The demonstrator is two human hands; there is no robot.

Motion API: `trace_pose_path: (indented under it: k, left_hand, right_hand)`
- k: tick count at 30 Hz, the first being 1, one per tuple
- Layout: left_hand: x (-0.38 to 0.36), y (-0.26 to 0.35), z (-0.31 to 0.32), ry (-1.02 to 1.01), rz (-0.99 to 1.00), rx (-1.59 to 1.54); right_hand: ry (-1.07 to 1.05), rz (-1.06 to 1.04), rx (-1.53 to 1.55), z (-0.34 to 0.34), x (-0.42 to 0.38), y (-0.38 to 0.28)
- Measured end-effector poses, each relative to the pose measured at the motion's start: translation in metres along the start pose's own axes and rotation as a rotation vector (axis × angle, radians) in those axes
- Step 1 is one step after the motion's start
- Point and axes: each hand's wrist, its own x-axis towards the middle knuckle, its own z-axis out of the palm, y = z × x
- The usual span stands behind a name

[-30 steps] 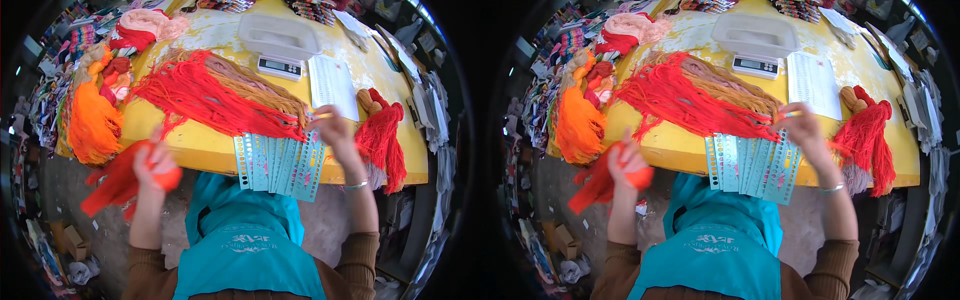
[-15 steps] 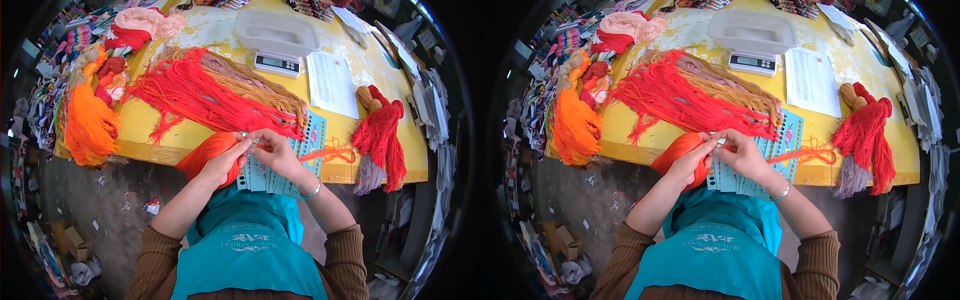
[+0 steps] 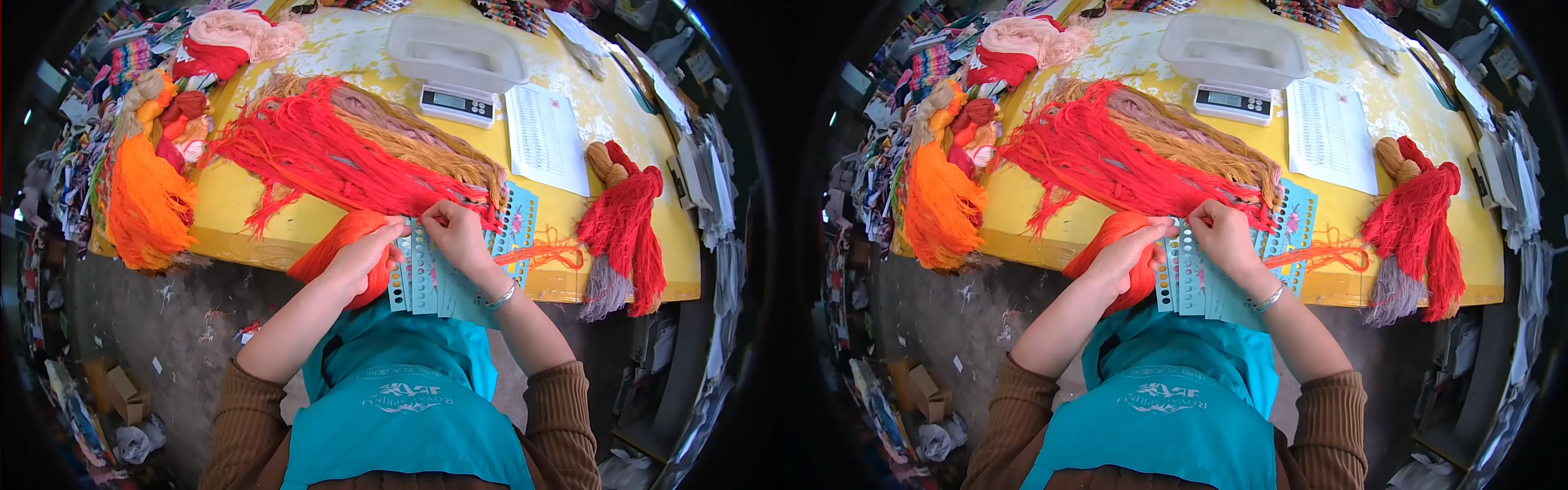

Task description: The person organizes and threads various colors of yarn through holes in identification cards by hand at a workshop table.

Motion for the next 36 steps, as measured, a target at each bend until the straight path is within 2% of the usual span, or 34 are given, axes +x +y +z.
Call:
trace_pose_path:
  k: [5, 8, 11, 20, 23, 26, 29, 35, 36]
  left_hand:
    - [0.012, -0.007, 0.005, -0.049, 0.074, 0.052]
    - [0.009, -0.001, 0.018, 0.057, 0.118, 0.145]
    - [0.024, -0.006, 0.014, 0.094, 0.064, 0.105]
    - [0.045, -0.006, -0.001, -0.034, -0.106, 0.162]
    - [0.04, -0.003, 0.001, 0.001, -0.093, 0.203]
    - [0.033, -0.002, -0.009, 0.061, 0.008, 0.384]
    - [0.03, 0.004, -0.018, 0.09, 0.051, 0.388]
    - [0.017, 0.016, -0.002, -0.032, 0.016, 0.242]
    - [0.016, 0.015, -0.001, -0.063, 0.0, 0.205]
  right_hand:
    - [-0.024, 0.015, 0.024, -0.001, 0.0, -0.001]
    - [-0.011, -0.028, 0.001, -0.001, 0.0, 0.002]
    - [-0.029, -0.009, 0.005, -0.002, 0.0, 0.0]
    - [-0.089, 0.024, 0.151, -0.003, 0.003, 0.008]
    - [-0.111, 0.069, 0.082, -0.003, 0.003, 0.003]
    - [-0.133, 0.038, 0.045, -0.004, 0.003, -0.004]
    - [-0.154, 0.089, 0.008, -0.007, 0.003, -0.012]
    - [-0.114, 0.097, -0.122, 0.0, 0.0, -0.016]
    - [-0.068, 0.033, -0.179, 0.003, -0.001, -0.014]
